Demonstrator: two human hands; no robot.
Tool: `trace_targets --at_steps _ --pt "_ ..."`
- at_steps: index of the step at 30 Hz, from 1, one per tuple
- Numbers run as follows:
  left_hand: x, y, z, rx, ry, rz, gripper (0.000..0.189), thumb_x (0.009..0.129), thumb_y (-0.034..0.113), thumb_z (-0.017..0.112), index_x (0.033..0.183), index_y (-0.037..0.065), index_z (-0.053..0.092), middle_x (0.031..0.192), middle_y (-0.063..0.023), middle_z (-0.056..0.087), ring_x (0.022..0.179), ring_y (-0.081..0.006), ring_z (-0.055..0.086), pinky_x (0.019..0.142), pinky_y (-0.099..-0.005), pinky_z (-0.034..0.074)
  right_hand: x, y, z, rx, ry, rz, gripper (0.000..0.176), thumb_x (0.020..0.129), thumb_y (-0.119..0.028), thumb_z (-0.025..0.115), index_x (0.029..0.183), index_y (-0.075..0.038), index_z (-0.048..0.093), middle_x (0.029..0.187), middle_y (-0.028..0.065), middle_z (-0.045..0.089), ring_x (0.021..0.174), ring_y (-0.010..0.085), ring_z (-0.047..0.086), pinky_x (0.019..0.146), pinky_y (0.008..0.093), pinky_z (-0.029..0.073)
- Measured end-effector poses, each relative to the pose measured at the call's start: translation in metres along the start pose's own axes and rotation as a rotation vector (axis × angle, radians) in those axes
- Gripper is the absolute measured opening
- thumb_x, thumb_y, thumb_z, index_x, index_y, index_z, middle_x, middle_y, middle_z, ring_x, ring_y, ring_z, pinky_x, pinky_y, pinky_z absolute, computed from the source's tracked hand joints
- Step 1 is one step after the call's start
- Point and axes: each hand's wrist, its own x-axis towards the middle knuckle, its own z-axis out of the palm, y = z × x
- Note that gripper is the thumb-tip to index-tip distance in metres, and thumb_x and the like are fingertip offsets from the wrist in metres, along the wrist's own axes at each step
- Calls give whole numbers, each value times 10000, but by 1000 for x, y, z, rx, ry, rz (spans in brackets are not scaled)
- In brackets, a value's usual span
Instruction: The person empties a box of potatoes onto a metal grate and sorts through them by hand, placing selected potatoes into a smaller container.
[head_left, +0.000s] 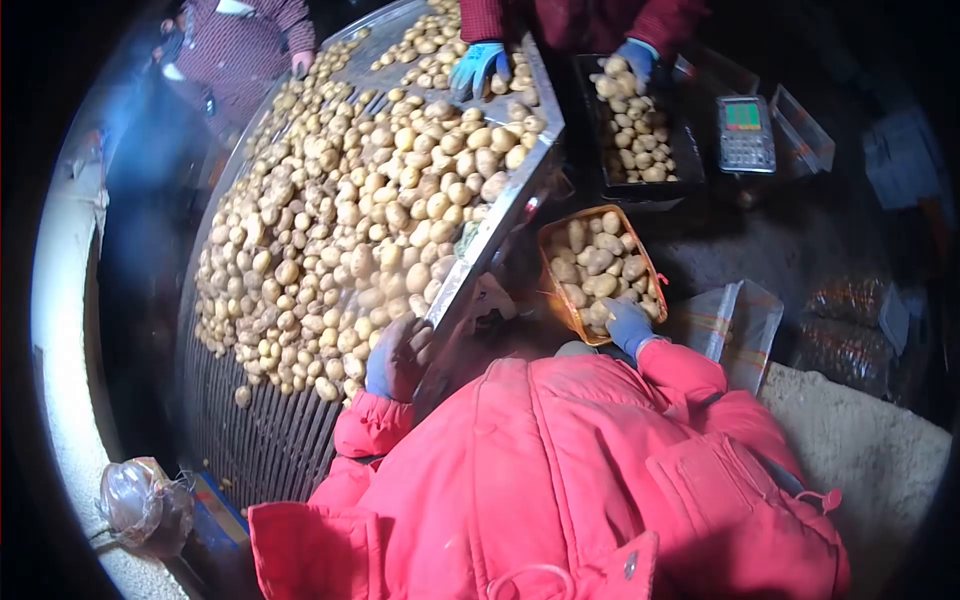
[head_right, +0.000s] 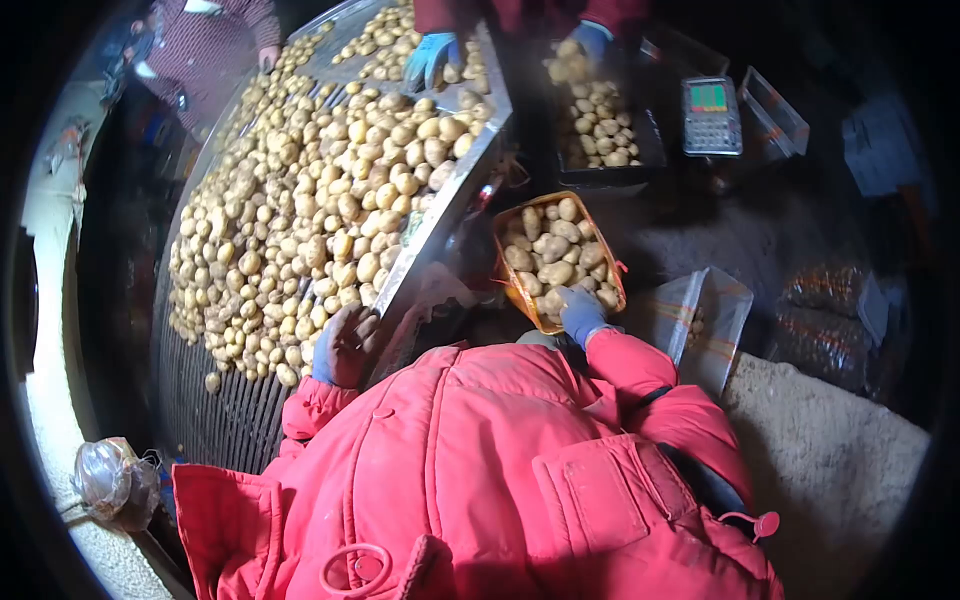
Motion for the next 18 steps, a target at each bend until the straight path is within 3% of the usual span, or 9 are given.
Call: trace_targets --at_steps 1,2,3,5,6,7,12,17,18 --pt "-9 8 -4 457 80 178 429 1013 325 529 1339 47 519 1266 -114 612 1080 -264 629 949 -431 517 3 -3 -3 -9 -6 -14 497 792 -170 717 1278 -137 621 1257 196 605 1082 398 611 961 412 492" --pt "-24 36 6 181 52 74 433 1015 309 527 1345 29 506 1311 -133 586 1090 -260 629 955 -420 519 4 -5 -8 107 -15 47 509 788 -144 730 1284 -133 620 1269 182 602 1076 361 622 918 402 509" --pt "-23 22 -21 869 172 353 458 862 92 717 1274 -4 541 1200 -136 619 987 -265 661 840 -372 555 4 -4 -11 223 -24 111 522 783 -119 743 1289 -128 619 1282 168 600 1070 324 633 875 391 526" --pt "-34 32 -47 769 248 190 424 1016 305 515 1352 47 506 1371 -127 548 1144 -253 595 961 -419 510 21 -2 -16 731 -95 479 552 815 36 673 1345 -83 571 1289 97 592 1075 205 605 787 353 577" --pt "-42 44 -39 -134 412 -86 429 1022 315 495 1367 60 494 1385 -122 539 1190 -257 563 963 -420 505 25 4 -14 916 -32 386 581 825 54 646 1378 -87 534 1316 92 574 1101 214 597 808 357 578" --pt "-49 46 -49 227 277 24 444 1033 338 467 1380 61 477 1396 -127 527 1216 -263 547 976 -420 497 28 14 -10 1100 36 288 610 835 71 620 1411 -91 498 1343 88 555 1126 224 589 830 361 579" --pt "-36 28 -103 412 266 132 484 1037 379 447 1404 64 458 1422 -119 505 1223 -261 545 994 -414 491 21 -43 -72 1555 -149 238 556 896 0 593 1430 -92 466 1343 81 566 1148 230 600 904 346 562" --pt "-16 58 -78 -10 331 -67 495 1019 376 492 1412 75 463 1419 -118 506 1224 -256 547 971 -408 511 23 -60 -69 1962 -110 369 396 972 -203 607 1351 -121 529 1225 49 620 952 186 654 766 287 567" --pt "-8 45 -94 293 304 70 407 983 202 540 1360 52 507 1372 -134 526 1178 -268 579 944 -406 527 25 -54 -67 1966 -95 374 396 972 -203 607 1351 -121 529 1225 49 620 952 186 654 766 287 567"
